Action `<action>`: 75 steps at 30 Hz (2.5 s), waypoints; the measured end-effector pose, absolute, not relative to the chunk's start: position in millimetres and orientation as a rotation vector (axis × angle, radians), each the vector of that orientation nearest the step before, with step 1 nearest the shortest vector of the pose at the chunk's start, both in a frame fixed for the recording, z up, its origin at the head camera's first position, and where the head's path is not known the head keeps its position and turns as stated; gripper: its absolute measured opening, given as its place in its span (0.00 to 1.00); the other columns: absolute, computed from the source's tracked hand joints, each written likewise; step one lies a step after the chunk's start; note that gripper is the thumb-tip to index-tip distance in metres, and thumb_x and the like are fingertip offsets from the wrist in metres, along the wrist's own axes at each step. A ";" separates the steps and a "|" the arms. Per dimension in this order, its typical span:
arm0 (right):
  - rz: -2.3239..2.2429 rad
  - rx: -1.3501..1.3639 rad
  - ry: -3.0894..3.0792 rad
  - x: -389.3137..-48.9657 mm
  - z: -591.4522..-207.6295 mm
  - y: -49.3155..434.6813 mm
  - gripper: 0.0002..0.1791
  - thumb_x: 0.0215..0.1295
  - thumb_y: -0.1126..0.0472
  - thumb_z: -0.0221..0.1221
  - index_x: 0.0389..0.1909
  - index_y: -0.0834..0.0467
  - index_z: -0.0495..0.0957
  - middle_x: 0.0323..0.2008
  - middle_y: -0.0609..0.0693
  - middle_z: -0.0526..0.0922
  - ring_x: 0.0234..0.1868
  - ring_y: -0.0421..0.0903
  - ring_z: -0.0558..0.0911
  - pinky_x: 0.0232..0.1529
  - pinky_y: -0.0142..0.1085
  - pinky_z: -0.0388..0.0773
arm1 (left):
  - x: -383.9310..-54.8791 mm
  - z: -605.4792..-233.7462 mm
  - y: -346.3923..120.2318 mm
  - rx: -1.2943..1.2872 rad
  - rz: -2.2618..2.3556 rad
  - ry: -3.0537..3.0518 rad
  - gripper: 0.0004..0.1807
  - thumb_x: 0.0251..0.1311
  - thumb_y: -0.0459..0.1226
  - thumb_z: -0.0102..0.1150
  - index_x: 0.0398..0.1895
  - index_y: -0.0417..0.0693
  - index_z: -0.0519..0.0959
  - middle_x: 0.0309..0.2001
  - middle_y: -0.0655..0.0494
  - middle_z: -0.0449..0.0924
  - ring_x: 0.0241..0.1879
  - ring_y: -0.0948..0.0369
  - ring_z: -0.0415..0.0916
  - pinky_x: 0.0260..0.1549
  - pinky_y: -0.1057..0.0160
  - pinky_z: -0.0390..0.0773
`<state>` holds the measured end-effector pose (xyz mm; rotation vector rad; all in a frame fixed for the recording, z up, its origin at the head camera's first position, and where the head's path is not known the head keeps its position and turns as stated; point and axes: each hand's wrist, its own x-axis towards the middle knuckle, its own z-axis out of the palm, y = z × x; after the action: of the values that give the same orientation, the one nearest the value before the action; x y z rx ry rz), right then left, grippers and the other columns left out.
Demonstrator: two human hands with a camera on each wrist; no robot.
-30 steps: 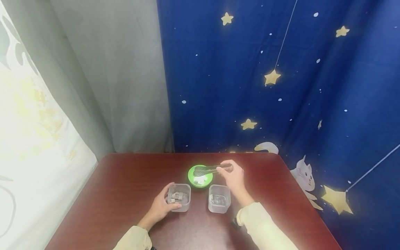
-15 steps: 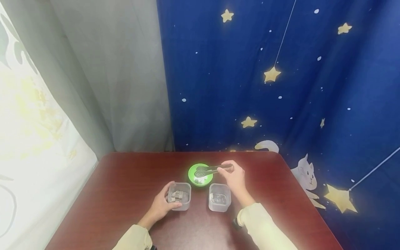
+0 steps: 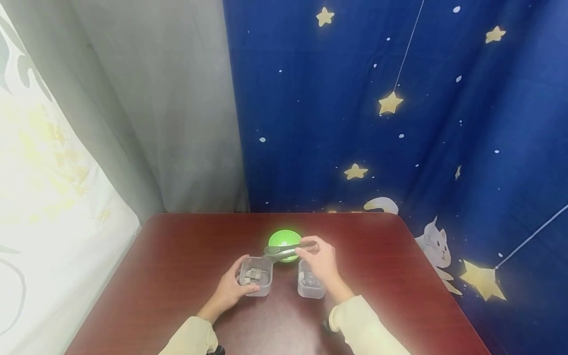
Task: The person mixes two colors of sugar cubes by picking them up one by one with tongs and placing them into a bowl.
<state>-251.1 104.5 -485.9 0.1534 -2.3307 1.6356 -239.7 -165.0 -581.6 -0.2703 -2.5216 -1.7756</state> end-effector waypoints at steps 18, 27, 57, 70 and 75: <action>1.600 0.470 -2.432 -241.1 -514.1 62.2 0.12 0.53 0.63 0.71 0.38 0.61 0.82 0.26 0.47 0.85 0.29 0.40 0.84 0.28 0.33 0.79 | -237.7 -581.1 -163.6 -0.299 -1.775 -2.507 0.54 0.38 0.38 0.81 0.72 0.48 0.61 0.62 0.45 0.71 0.57 0.46 0.73 0.50 0.52 0.76; 1.616 0.447 -2.430 -244.0 -520.2 53.8 0.11 0.53 0.61 0.71 0.36 0.58 0.83 0.26 0.47 0.85 0.28 0.40 0.84 0.28 0.33 0.79 | -236.3 -582.4 -161.6 -0.270 -1.743 -2.499 0.53 0.39 0.32 0.80 0.72 0.42 0.60 0.61 0.41 0.72 0.56 0.44 0.74 0.48 0.49 0.77; 1.534 0.470 -2.432 -242.7 -516.6 61.3 0.10 0.52 0.63 0.71 0.36 0.57 0.82 0.23 0.43 0.83 0.27 0.38 0.83 0.27 0.33 0.78 | -238.1 -582.7 -166.5 -0.319 -1.759 -2.504 0.54 0.38 0.40 0.81 0.72 0.47 0.61 0.60 0.46 0.73 0.56 0.48 0.74 0.50 0.52 0.76; 1.550 0.319 -2.380 -245.7 -495.6 72.9 0.10 0.51 0.60 0.72 0.33 0.52 0.82 0.22 0.42 0.83 0.26 0.39 0.83 0.27 0.35 0.78 | -238.2 -581.6 -166.5 -0.301 -1.803 -2.492 0.54 0.38 0.38 0.81 0.72 0.47 0.61 0.61 0.44 0.72 0.55 0.46 0.75 0.47 0.53 0.79; 1.586 0.234 -2.349 -250.0 -486.7 80.0 0.10 0.51 0.58 0.72 0.34 0.51 0.82 0.23 0.45 0.83 0.27 0.41 0.84 0.27 0.37 0.79 | -238.6 -581.3 -166.5 -0.293 -1.807 -2.496 0.54 0.38 0.39 0.81 0.72 0.47 0.61 0.62 0.41 0.70 0.57 0.45 0.73 0.47 0.55 0.79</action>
<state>-250.0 80.0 -486.7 0.2344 -2.3486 1.5858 -238.6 -166.5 -581.3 -0.2935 -2.4956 -1.8073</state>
